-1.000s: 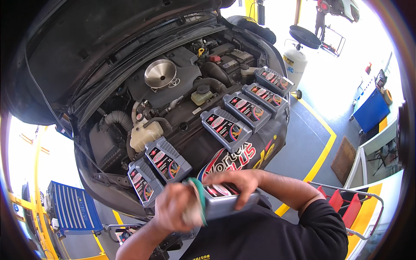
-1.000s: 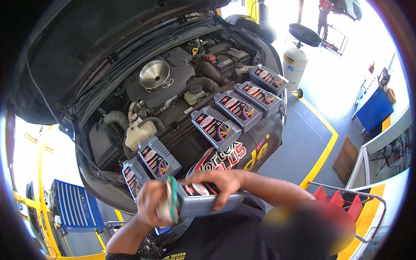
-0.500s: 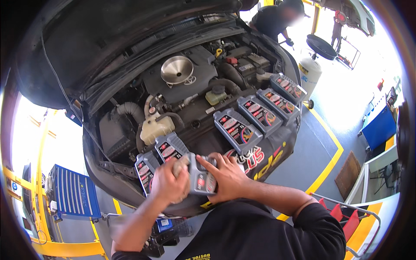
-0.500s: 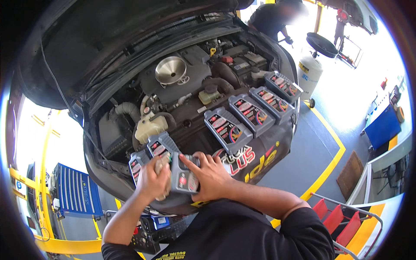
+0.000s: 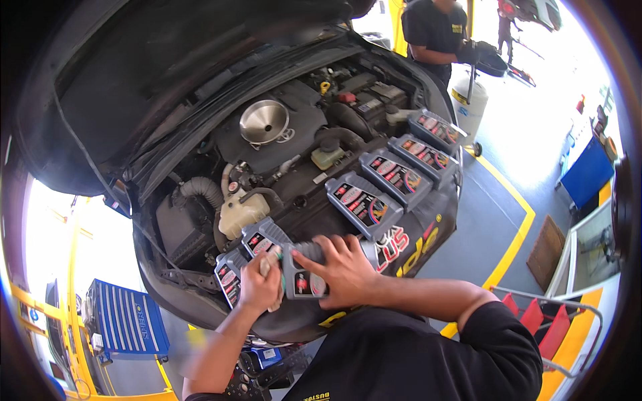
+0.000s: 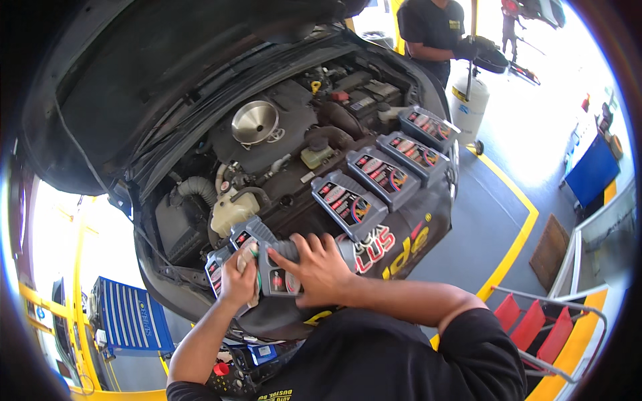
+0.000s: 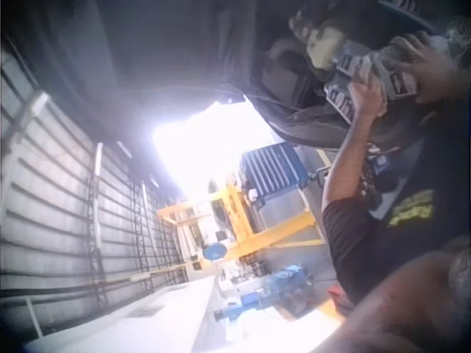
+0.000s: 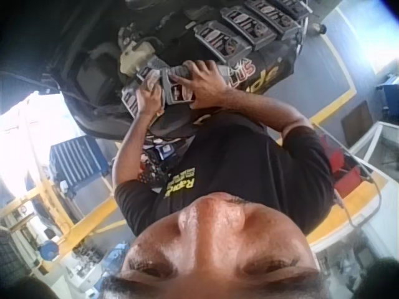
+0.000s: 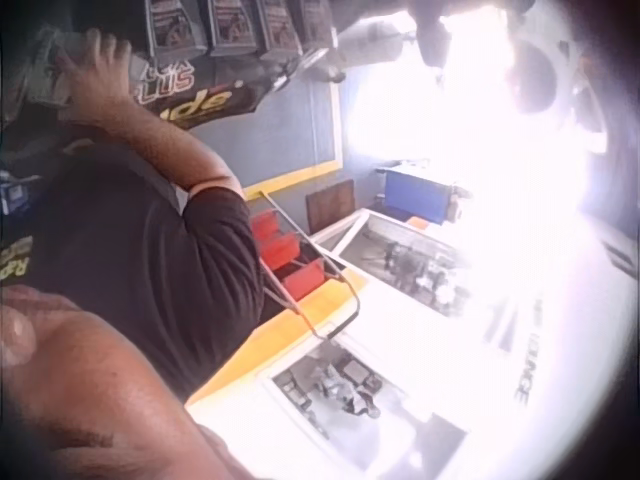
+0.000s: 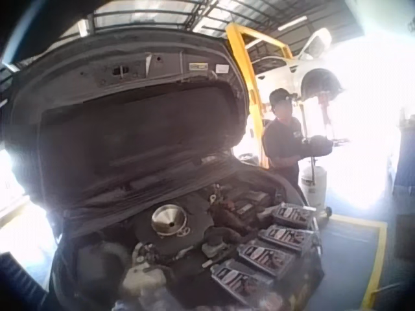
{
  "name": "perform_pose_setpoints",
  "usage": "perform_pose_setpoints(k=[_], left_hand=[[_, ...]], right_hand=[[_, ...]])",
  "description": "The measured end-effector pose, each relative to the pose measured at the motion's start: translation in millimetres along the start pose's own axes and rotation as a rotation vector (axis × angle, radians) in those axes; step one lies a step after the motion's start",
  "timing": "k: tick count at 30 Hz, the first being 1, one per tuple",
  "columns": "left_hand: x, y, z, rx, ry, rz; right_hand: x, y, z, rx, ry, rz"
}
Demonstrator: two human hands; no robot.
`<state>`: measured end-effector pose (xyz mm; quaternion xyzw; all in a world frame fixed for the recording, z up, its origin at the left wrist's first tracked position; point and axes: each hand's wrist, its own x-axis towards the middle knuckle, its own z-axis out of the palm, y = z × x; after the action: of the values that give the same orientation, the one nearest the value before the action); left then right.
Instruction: The person retrieves a metal funnel from a truck, wipes it with a cloth, and places it into the engine oil fill port of a car. Then the person repeatedly picks up sealed motor oil bottles from a cart, wipes each bottle with a cloth, and places them on the car's hood. The person does not open any bottles or pour oil during the clip.
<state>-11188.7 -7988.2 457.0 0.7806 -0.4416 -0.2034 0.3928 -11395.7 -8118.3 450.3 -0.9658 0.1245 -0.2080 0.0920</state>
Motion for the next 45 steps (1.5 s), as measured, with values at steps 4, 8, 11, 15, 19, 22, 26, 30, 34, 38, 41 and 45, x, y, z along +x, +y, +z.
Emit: perform_pose_setpoints(k=[4, 8, 11, 15, 19, 22, 26, 30, 34, 38, 41, 45], left_hand=[[11.8, 15.8, -1.7, 0.003, -0.026, -0.077], [-38.9, 67.4, -5.3, 0.344, 0.160, 0.952], [-62.9, 72.7, -5.4, 0.458, 0.018, 1.405], [-29.8, 55.2, 1.1, 0.274, -0.025, 1.313], [-0.1, 9.0, 0.9, 0.182, 0.102, 0.532], [9.4, 35.9, 18.9, -0.034, 0.118, 0.138], [5.9, 34.3, 8.5, 0.164, 0.029, 0.015], [-16.8, 63.0, 9.4, 0.228, -0.060, 0.745], [-36.6, 34.5, 19.8, 0.210, 0.008, 1.409], [-11.1, 15.8, 31.2, -0.312, -0.090, 0.698], [-1.3, -26.8, 39.4, -0.283, 0.101, 0.397], [-8.2, -27.1, 51.0, -1.419, 0.239, -0.269]], right_hand=[[-1.8, 9.5, 9.2, 0.275, -0.129, 0.159], [-13.5, 48.5, 33.3, 1.140, -0.242, -0.219], [-13.8, 48.1, 25.7, 1.728, -0.841, -0.386], [-27.0, 46.3, 31.4, 1.652, -0.689, -0.230], [-22.1, 19.0, -5.3, 0.363, -0.097, 0.123], [-21.1, 7.4, 10.5, 0.209, 0.027, 0.203], [-25.1, 18.7, 7.6, 0.269, -0.020, 0.185], [-48.6, 46.2, -5.9, 0.954, -0.228, 0.059], [-49.6, 57.7, 11.3, 1.308, -0.415, -0.354], [-58.5, 40.8, -8.4, 0.991, -0.333, 0.153], [-45.0, 25.9, -6.1, 0.369, -0.204, 0.174], [-39.1, 15.0, 13.7, 0.500, -0.172, 0.234]])
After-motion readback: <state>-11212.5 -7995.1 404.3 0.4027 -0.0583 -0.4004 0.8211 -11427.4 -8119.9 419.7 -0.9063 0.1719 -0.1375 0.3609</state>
